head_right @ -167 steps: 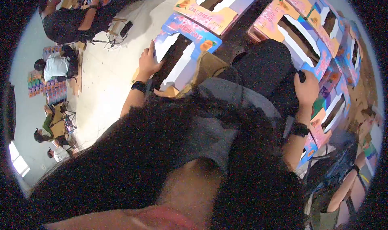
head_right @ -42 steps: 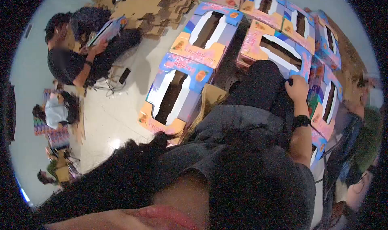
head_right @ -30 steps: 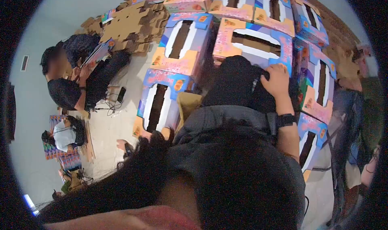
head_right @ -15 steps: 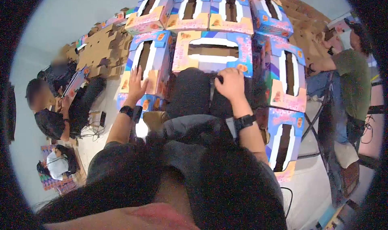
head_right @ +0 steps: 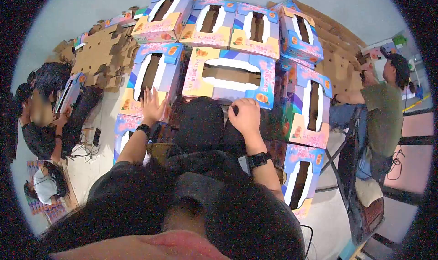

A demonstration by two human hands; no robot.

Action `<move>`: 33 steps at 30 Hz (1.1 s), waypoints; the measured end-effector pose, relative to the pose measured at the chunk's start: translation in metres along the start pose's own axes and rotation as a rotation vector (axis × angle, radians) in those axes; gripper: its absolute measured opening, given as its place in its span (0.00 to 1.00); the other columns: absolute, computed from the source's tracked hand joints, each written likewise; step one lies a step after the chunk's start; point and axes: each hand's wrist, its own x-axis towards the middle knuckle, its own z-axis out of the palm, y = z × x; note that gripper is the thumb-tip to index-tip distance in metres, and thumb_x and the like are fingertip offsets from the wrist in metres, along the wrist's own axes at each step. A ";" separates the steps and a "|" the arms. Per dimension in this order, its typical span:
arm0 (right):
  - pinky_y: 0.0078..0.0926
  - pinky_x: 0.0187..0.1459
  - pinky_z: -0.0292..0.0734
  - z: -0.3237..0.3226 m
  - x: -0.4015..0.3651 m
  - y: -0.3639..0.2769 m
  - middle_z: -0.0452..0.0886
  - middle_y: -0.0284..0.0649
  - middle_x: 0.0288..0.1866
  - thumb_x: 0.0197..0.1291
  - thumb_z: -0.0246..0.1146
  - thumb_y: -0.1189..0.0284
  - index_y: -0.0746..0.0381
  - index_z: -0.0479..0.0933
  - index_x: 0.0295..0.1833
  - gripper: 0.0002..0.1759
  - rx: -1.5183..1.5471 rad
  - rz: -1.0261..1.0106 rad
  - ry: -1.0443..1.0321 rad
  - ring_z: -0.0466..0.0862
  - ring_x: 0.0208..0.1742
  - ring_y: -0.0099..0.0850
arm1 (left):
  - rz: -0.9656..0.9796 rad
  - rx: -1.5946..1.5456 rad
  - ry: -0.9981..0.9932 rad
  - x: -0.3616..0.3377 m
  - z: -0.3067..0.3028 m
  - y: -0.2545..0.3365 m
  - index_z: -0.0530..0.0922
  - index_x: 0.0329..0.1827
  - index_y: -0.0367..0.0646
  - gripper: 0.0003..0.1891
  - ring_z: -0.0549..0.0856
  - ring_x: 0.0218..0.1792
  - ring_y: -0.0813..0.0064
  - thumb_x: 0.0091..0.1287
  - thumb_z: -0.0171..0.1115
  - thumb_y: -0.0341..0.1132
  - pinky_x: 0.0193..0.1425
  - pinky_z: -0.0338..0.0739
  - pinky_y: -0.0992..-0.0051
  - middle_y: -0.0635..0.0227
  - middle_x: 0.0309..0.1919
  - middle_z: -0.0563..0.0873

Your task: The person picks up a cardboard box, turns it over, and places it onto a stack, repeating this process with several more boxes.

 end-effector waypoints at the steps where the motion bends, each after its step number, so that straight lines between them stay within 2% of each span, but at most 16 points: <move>1: 0.40 0.51 0.70 0.002 0.001 -0.001 0.82 0.40 0.35 0.49 0.64 0.66 0.59 0.80 0.29 0.08 -0.012 0.011 -0.002 0.79 0.44 0.42 | -0.007 0.002 -0.015 0.000 0.000 0.001 0.54 0.77 0.45 0.43 0.51 0.76 0.50 0.66 0.43 0.66 0.75 0.42 0.46 0.46 0.76 0.50; 4: 0.40 0.50 0.70 0.003 0.001 -0.003 0.82 0.39 0.34 0.49 0.64 0.66 0.59 0.80 0.29 0.08 -0.037 0.009 0.010 0.79 0.44 0.42 | -0.022 0.021 -0.042 0.000 -0.002 0.003 0.52 0.77 0.45 0.44 0.50 0.77 0.51 0.65 0.43 0.67 0.75 0.42 0.46 0.47 0.77 0.47; 8: 0.40 0.49 0.69 0.002 -0.001 0.000 0.81 0.39 0.32 0.48 0.64 0.66 0.58 0.80 0.28 0.08 -0.010 -0.010 0.018 0.78 0.43 0.42 | 0.026 0.085 -0.134 0.003 -0.009 0.003 0.46 0.78 0.40 0.55 0.42 0.77 0.45 0.59 0.42 0.76 0.75 0.36 0.44 0.39 0.75 0.43; 11: 0.41 0.50 0.68 -0.001 -0.002 0.001 0.81 0.40 0.32 0.48 0.64 0.66 0.59 0.80 0.28 0.08 -0.016 -0.031 0.004 0.78 0.43 0.42 | 0.065 0.148 -0.331 0.015 -0.026 0.001 0.42 0.78 0.38 0.57 0.37 0.77 0.47 0.59 0.42 0.76 0.74 0.32 0.43 0.40 0.76 0.38; 14: 0.42 0.51 0.67 -0.003 -0.004 0.003 0.80 0.42 0.34 0.48 0.64 0.65 0.59 0.80 0.30 0.08 -0.045 -0.056 -0.007 0.77 0.45 0.44 | 0.091 0.226 -0.516 0.038 -0.044 0.000 0.37 0.78 0.41 0.55 0.35 0.77 0.46 0.61 0.45 0.73 0.74 0.30 0.43 0.40 0.76 0.37; 17: 0.43 0.52 0.66 -0.006 -0.007 0.005 0.80 0.42 0.35 0.49 0.64 0.65 0.59 0.80 0.31 0.09 -0.018 -0.055 -0.009 0.77 0.46 0.42 | 0.097 0.071 -0.307 0.072 -0.030 -0.011 0.40 0.79 0.44 0.54 0.37 0.77 0.47 0.60 0.46 0.73 0.75 0.35 0.44 0.43 0.77 0.36; 18: 0.43 0.52 0.66 -0.008 -0.008 0.005 0.81 0.41 0.36 0.49 0.64 0.65 0.59 0.80 0.31 0.09 -0.003 -0.057 -0.001 0.77 0.46 0.42 | 0.061 -0.001 -0.313 0.086 -0.027 -0.010 0.40 0.79 0.47 0.53 0.38 0.77 0.47 0.61 0.47 0.72 0.75 0.37 0.44 0.44 0.77 0.38; 22: 0.43 0.54 0.66 -0.018 -0.006 0.005 0.82 0.39 0.36 0.49 0.64 0.65 0.58 0.81 0.31 0.08 0.071 -0.022 -0.023 0.78 0.45 0.40 | 0.095 -0.085 -0.153 0.160 -0.013 -0.002 0.41 0.79 0.51 0.52 0.49 0.75 0.41 0.60 0.51 0.71 0.73 0.46 0.42 0.41 0.76 0.45; 25: 0.42 0.55 0.68 -0.015 -0.005 0.014 0.82 0.39 0.36 0.47 0.65 0.67 0.57 0.80 0.31 0.07 0.124 -0.042 0.008 0.79 0.47 0.40 | 0.147 -0.009 -0.056 0.218 -0.013 0.019 0.42 0.79 0.47 0.52 0.49 0.75 0.40 0.62 0.51 0.69 0.73 0.46 0.42 0.39 0.75 0.46; 27: 0.42 0.56 0.68 -0.015 0.000 0.021 0.82 0.40 0.35 0.47 0.66 0.67 0.57 0.80 0.30 0.06 0.162 -0.022 0.044 0.80 0.45 0.40 | 0.274 0.143 -0.022 0.254 -0.029 0.041 0.42 0.79 0.45 0.51 0.47 0.75 0.40 0.62 0.53 0.66 0.74 0.44 0.42 0.41 0.76 0.46; 29: 0.42 0.56 0.69 -0.018 0.006 0.026 0.82 0.39 0.34 0.47 0.67 0.69 0.57 0.80 0.31 0.06 0.197 0.061 0.005 0.80 0.45 0.39 | 0.342 0.151 0.135 0.286 -0.022 0.044 0.41 0.79 0.46 0.52 0.44 0.76 0.43 0.61 0.55 0.65 0.75 0.41 0.43 0.44 0.76 0.46; 31: 0.41 0.54 0.70 -0.016 0.010 0.033 0.82 0.38 0.33 0.47 0.67 0.70 0.57 0.79 0.31 0.05 0.257 0.067 0.002 0.80 0.43 0.39 | 0.100 0.185 -0.061 0.301 -0.047 0.078 0.43 0.79 0.46 0.53 0.43 0.77 0.48 0.59 0.56 0.66 0.75 0.40 0.43 0.47 0.77 0.47; 32: 0.41 0.53 0.70 -0.015 0.012 0.036 0.82 0.38 0.33 0.47 0.67 0.71 0.57 0.79 0.31 0.05 0.293 0.057 -0.003 0.80 0.42 0.39 | 0.104 0.171 0.010 0.319 -0.024 0.058 0.46 0.78 0.45 0.53 0.43 0.78 0.50 0.58 0.55 0.68 0.75 0.40 0.44 0.47 0.77 0.47; 33: 0.40 0.52 0.71 -0.014 0.016 0.039 0.82 0.38 0.32 0.46 0.67 0.71 0.57 0.79 0.31 0.05 0.307 0.071 0.016 0.81 0.41 0.40 | 0.067 0.167 -0.043 0.325 -0.026 0.069 0.47 0.78 0.44 0.53 0.43 0.78 0.50 0.58 0.55 0.68 0.75 0.39 0.44 0.47 0.77 0.47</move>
